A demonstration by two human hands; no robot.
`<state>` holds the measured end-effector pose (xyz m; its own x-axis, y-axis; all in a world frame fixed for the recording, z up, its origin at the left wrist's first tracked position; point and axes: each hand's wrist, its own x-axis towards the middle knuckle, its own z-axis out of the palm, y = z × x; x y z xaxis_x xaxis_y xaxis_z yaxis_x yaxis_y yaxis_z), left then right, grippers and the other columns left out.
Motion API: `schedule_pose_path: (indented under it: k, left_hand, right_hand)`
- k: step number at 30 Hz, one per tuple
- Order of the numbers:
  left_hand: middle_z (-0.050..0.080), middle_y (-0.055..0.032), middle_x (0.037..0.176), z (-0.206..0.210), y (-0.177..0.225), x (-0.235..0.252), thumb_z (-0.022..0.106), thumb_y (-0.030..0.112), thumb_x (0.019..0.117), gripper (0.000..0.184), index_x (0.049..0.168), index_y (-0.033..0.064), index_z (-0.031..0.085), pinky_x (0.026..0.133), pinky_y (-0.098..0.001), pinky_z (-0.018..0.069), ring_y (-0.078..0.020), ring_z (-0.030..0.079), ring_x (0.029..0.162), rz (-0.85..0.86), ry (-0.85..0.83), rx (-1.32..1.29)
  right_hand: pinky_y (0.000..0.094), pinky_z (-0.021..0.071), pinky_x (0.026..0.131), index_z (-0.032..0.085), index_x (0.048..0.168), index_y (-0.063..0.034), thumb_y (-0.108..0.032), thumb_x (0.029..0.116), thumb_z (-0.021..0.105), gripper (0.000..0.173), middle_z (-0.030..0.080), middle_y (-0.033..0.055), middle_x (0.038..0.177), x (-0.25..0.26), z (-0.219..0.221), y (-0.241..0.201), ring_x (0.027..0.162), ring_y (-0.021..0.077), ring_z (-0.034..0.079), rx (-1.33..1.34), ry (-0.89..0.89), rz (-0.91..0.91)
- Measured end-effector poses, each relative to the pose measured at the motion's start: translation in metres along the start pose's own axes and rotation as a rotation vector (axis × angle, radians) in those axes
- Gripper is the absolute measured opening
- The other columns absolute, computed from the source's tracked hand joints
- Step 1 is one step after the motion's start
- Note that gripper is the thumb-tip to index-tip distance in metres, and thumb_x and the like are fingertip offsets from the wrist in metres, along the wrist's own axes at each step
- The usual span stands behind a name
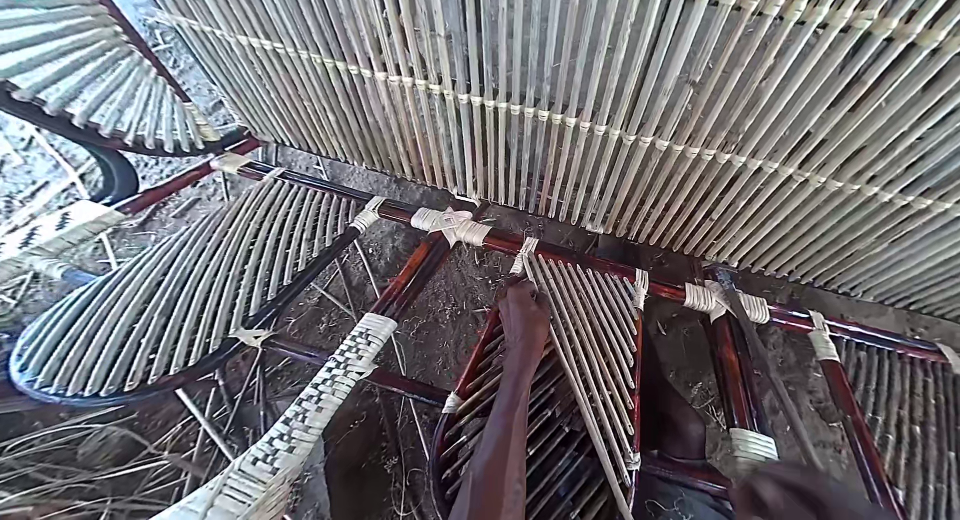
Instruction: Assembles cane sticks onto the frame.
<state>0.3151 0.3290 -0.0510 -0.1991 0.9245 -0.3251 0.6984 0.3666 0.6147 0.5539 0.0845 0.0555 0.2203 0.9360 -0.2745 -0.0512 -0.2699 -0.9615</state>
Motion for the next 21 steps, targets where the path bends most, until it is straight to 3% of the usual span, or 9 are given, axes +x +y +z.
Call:
schedule_pose_path:
  k: [3,6,9,11,13,17,21]
  left_hand:
    - [0.073,-0.0211,0.102,0.001,0.001,-0.003,0.066,0.011,0.0978,0.013,0.102,0.0021,0.076,0.084,-0.0585,0.0555,-0.0383,0.071,0.093,-0.012,0.000,-0.013]
    - [0.071,-0.0245,0.101,-0.001,-0.002,-0.011,0.064,0.014,0.1000,0.017,0.107,0.0016,0.073,0.076,-0.0632,0.0548,-0.0434,0.070,0.090,0.010,0.017,-0.070]
    - [0.071,-0.0245,0.105,-0.002,-0.004,-0.017,0.062,0.017,0.1018,0.019,0.110,0.0025,0.073,0.074,-0.0632,0.0555,-0.0431,0.069,0.087,0.020,0.003,-0.088]
    - [0.071,-0.0231,0.094,-0.001,-0.004,-0.016,0.062,0.017,0.1019,0.018,0.107,0.0031,0.072,0.069,-0.0607,0.0557,-0.0412,0.069,0.081,0.015,0.013,-0.082]
    - [0.071,-0.0215,0.089,0.000,-0.004,-0.016,0.062,0.017,0.1015,0.017,0.105,0.0040,0.072,0.067,-0.0592,0.0562,-0.0400,0.069,0.078,0.004,0.023,-0.083]
    - [0.069,-0.0191,0.083,-0.002,-0.004,-0.018,0.063,0.017,0.1009,0.013,0.101,0.0058,0.071,0.061,-0.0558,0.0548,-0.0373,0.068,0.071,0.008,0.031,-0.123]
    - [0.070,-0.0187,0.084,-0.002,-0.001,-0.014,0.064,0.014,0.1001,0.013,0.101,0.0052,0.073,0.064,-0.0553,0.0549,-0.0363,0.069,0.074,-0.029,0.029,-0.139]
  right_hand:
    - [0.0400,0.0634,0.071,0.075,0.101,-0.0045,-0.005,0.0931,0.064,0.013,0.075,0.0103,0.099,0.114,0.079,0.032,0.080,0.0221,0.073,0.055,-0.064,-0.139]
    - [0.0366,0.0622,0.075,0.075,0.101,-0.0022,-0.004,0.0941,0.068,0.010,0.074,0.0076,0.099,0.216,0.145,0.049,0.081,0.0165,0.071,-0.178,-0.149,-0.207]
    - [0.0435,0.0603,0.080,0.077,0.104,-0.0051,-0.010,0.0956,0.069,0.013,0.075,0.0087,0.096,0.290,0.197,0.054,0.081,0.0198,0.072,-0.455,-0.198,-0.150]
    - [0.0483,0.0569,0.085,0.077,0.110,-0.0078,-0.009,0.0937,0.068,0.019,0.076,0.0096,0.097,0.316,0.219,0.058,0.087,0.0230,0.072,-0.558,-0.219,-0.175]
    - [0.0457,0.0579,0.084,0.073,0.119,-0.0083,-0.007,0.0920,0.070,0.027,0.078,0.0078,0.097,0.328,0.229,0.071,0.088,0.0207,0.074,-0.580,-0.225,-0.230]
    - [0.0460,0.0565,0.084,0.076,0.100,-0.0049,-0.008,0.0908,0.073,0.010,0.075,0.0101,0.093,0.326,0.226,0.076,0.087,0.0221,0.071,-0.575,-0.199,-0.298]
    - [0.0458,0.0553,0.080,0.075,0.093,-0.0030,-0.005,0.0893,0.072,0.005,0.073,0.0108,0.088,0.323,0.224,0.079,0.083,0.0216,0.070,-0.582,-0.199,-0.349]
